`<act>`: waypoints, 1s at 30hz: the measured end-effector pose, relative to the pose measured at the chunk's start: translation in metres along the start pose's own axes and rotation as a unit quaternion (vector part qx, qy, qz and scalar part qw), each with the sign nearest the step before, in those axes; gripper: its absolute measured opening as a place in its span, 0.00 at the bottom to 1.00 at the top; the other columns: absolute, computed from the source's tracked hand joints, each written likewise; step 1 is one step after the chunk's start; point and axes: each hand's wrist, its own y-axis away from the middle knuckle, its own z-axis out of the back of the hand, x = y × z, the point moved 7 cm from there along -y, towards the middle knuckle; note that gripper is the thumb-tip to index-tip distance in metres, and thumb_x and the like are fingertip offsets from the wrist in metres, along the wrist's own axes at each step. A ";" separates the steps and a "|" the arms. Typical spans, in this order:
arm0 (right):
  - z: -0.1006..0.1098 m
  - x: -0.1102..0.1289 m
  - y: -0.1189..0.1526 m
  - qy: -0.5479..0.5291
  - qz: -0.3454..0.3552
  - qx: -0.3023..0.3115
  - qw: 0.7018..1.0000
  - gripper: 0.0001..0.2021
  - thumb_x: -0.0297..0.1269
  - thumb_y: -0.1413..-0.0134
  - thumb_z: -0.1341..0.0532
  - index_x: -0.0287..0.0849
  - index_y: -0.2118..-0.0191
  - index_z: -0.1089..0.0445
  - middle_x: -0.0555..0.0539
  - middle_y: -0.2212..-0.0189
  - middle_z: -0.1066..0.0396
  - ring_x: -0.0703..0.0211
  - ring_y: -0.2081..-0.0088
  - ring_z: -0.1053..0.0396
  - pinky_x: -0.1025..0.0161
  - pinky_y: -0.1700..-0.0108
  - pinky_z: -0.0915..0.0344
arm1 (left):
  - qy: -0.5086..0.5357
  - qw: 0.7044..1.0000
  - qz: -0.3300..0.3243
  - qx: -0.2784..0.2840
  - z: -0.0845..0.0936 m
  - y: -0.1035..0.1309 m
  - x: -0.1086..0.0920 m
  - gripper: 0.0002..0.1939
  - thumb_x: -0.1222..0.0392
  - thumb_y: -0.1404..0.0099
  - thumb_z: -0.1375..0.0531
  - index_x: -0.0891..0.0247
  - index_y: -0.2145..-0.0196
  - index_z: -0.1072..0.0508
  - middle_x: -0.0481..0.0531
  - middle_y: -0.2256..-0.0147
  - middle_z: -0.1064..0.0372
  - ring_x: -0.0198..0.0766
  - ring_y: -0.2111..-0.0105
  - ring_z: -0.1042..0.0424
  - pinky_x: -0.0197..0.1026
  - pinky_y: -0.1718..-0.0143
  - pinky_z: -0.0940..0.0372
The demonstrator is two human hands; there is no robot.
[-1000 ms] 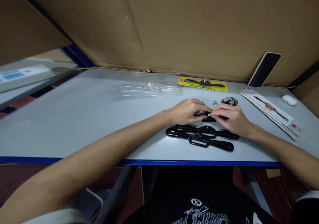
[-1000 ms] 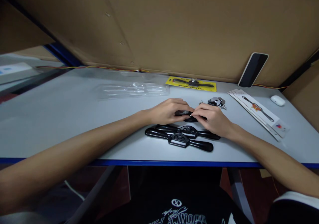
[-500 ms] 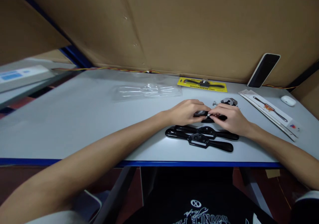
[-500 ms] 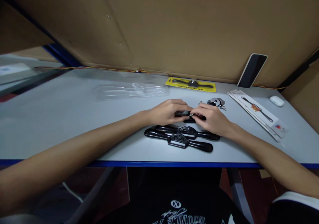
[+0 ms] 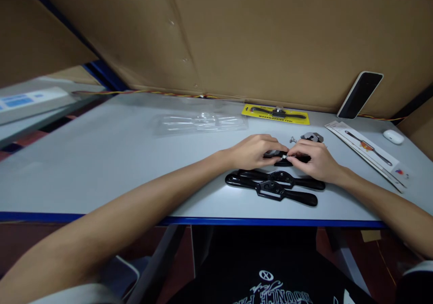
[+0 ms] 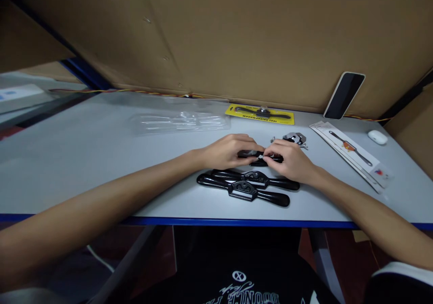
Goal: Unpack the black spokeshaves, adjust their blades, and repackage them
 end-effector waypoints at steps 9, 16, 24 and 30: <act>-0.006 0.011 -0.001 0.115 0.081 0.030 0.990 0.12 0.31 0.31 0.44 0.42 0.64 0.26 0.45 0.68 0.27 0.57 0.67 0.30 0.60 0.63 0.32 | -0.028 1.000 0.006 0.008 0.000 0.000 0.000 0.17 0.57 0.25 0.43 0.61 0.44 0.23 0.55 0.59 0.20 0.41 0.61 0.23 0.42 0.56 0.31; -0.008 0.006 -0.002 0.089 0.066 0.053 0.992 0.10 0.31 0.30 0.44 0.42 0.64 0.28 0.47 0.70 0.30 0.58 0.68 0.33 0.60 0.63 0.34 | -0.032 0.999 0.011 0.006 0.000 0.000 0.001 0.19 0.55 0.24 0.45 0.65 0.42 0.25 0.58 0.58 0.20 0.43 0.59 0.23 0.44 0.54 0.30; -0.003 0.004 -0.004 0.043 0.044 0.008 0.998 0.05 0.31 0.32 0.41 0.42 0.61 0.28 0.49 0.70 0.29 0.59 0.70 0.33 0.61 0.66 0.36 | -0.035 0.999 0.014 0.006 0.000 -0.001 0.003 0.21 0.51 0.24 0.47 0.65 0.43 0.23 0.58 0.60 0.24 0.44 0.62 0.25 0.43 0.57 0.31; -0.004 0.005 -0.005 0.060 0.050 0.015 0.997 0.06 0.31 0.32 0.41 0.42 0.62 0.28 0.48 0.70 0.29 0.59 0.70 0.32 0.61 0.65 0.35 | -0.029 0.999 0.015 0.012 0.001 -0.001 0.003 0.22 0.50 0.24 0.47 0.63 0.43 0.22 0.57 0.61 0.26 0.43 0.63 0.26 0.43 0.58 0.31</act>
